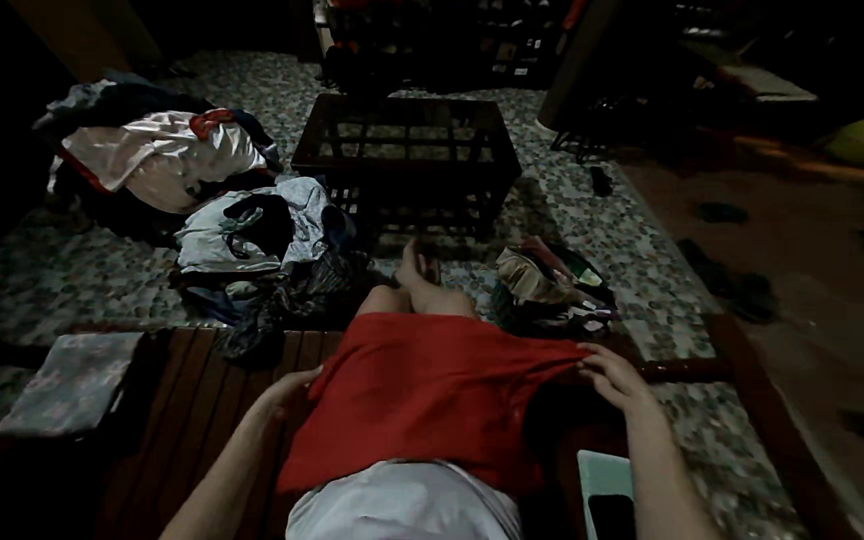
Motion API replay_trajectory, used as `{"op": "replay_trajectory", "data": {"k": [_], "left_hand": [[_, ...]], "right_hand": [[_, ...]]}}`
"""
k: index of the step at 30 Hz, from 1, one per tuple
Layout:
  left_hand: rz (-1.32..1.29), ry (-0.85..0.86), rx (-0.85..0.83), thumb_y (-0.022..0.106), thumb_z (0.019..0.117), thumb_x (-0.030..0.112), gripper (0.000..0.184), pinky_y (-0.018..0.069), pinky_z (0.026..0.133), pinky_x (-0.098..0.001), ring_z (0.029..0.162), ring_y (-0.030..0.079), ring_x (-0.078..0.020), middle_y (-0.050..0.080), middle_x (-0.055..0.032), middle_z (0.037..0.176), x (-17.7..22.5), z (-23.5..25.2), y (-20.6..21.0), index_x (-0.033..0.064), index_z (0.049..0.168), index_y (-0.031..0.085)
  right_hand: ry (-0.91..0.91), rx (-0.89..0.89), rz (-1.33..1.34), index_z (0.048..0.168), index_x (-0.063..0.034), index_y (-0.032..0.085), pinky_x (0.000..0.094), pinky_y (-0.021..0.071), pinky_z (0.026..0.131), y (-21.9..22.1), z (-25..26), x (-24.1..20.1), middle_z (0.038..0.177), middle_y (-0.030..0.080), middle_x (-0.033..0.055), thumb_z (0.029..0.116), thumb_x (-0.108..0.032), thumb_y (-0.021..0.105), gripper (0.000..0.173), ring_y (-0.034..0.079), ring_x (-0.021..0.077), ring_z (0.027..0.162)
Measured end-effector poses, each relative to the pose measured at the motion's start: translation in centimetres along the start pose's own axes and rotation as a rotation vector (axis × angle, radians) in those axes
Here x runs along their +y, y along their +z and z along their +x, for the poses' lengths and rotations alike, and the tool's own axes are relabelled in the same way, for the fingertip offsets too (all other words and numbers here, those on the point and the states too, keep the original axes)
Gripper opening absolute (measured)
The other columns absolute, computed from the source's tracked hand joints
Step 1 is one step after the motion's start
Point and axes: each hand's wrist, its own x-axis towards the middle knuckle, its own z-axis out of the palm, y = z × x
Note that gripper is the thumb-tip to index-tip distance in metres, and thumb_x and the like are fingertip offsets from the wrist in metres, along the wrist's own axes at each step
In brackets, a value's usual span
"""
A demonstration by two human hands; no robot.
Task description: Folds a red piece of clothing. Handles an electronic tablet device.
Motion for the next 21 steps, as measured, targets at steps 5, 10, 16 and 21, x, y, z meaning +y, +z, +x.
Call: {"op": "replay_trajectory", "data": {"k": [5, 10, 16, 21], "left_hand": [[0.078, 0.054, -0.104, 0.057, 0.1043, 0.030, 0.034, 0.0587, 0.076, -0.0325, 0.082, 0.069, -0.0123, 0.072, -0.0054, 0.096, 0.6, 0.5, -0.9, 0.0050, 0.126, 0.062], [0.237, 0.138, 0.077, 0.055, 0.1064, 0.027, 0.034, 0.0559, 0.082, -0.0361, 0.086, 0.065, -0.0136, 0.068, -0.0090, 0.101, 7.0, -2.6, -1.6, -0.0007, 0.127, 0.060], [0.087, 0.474, 0.338, 0.053, 0.1059, 0.039, 0.043, 0.0555, 0.077, -0.0336, 0.085, 0.064, -0.0138, 0.068, -0.0086, 0.103, 19.7, -6.4, -2.3, 0.0029, 0.128, 0.061], [0.050, 0.620, 0.387, 0.055, 0.1054, 0.039, 0.037, 0.0536, 0.078, -0.0306, 0.092, 0.064, -0.0098, 0.069, -0.0032, 0.111, 23.4, -11.3, -1.2, 0.0109, 0.129, 0.062]], "right_hand": [[0.100, 0.066, 0.109, 0.125, -0.0048, 0.058, 0.0297, 0.0543, 0.071, 1.2, 0.9, 0.4, 0.104, 0.064, 0.0065, 0.1045, -0.026, 0.055, 0.030, 0.062, 0.0122, 0.081], [-0.040, 0.140, 0.029, 0.137, -0.0001, 0.053, 0.0390, 0.0529, 0.089, 1.8, 2.8, -3.1, 0.128, 0.060, 0.0155, 0.1008, -0.013, 0.062, 0.040, 0.061, 0.0202, 0.108], [-0.279, 0.190, 0.115, 0.133, -0.0070, 0.055, 0.0293, 0.0518, 0.070, 1.6, 2.3, -15.3, 0.106, 0.062, 0.0037, 0.1031, -0.018, 0.058, 0.032, 0.059, 0.0090, 0.081], [-0.488, 0.243, 0.153, 0.126, -0.0123, 0.059, 0.0245, 0.0519, 0.067, -0.2, -2.0, -20.4, 0.099, 0.061, -0.0038, 0.0997, -0.021, 0.064, 0.028, 0.058, 0.0037, 0.076]]}}
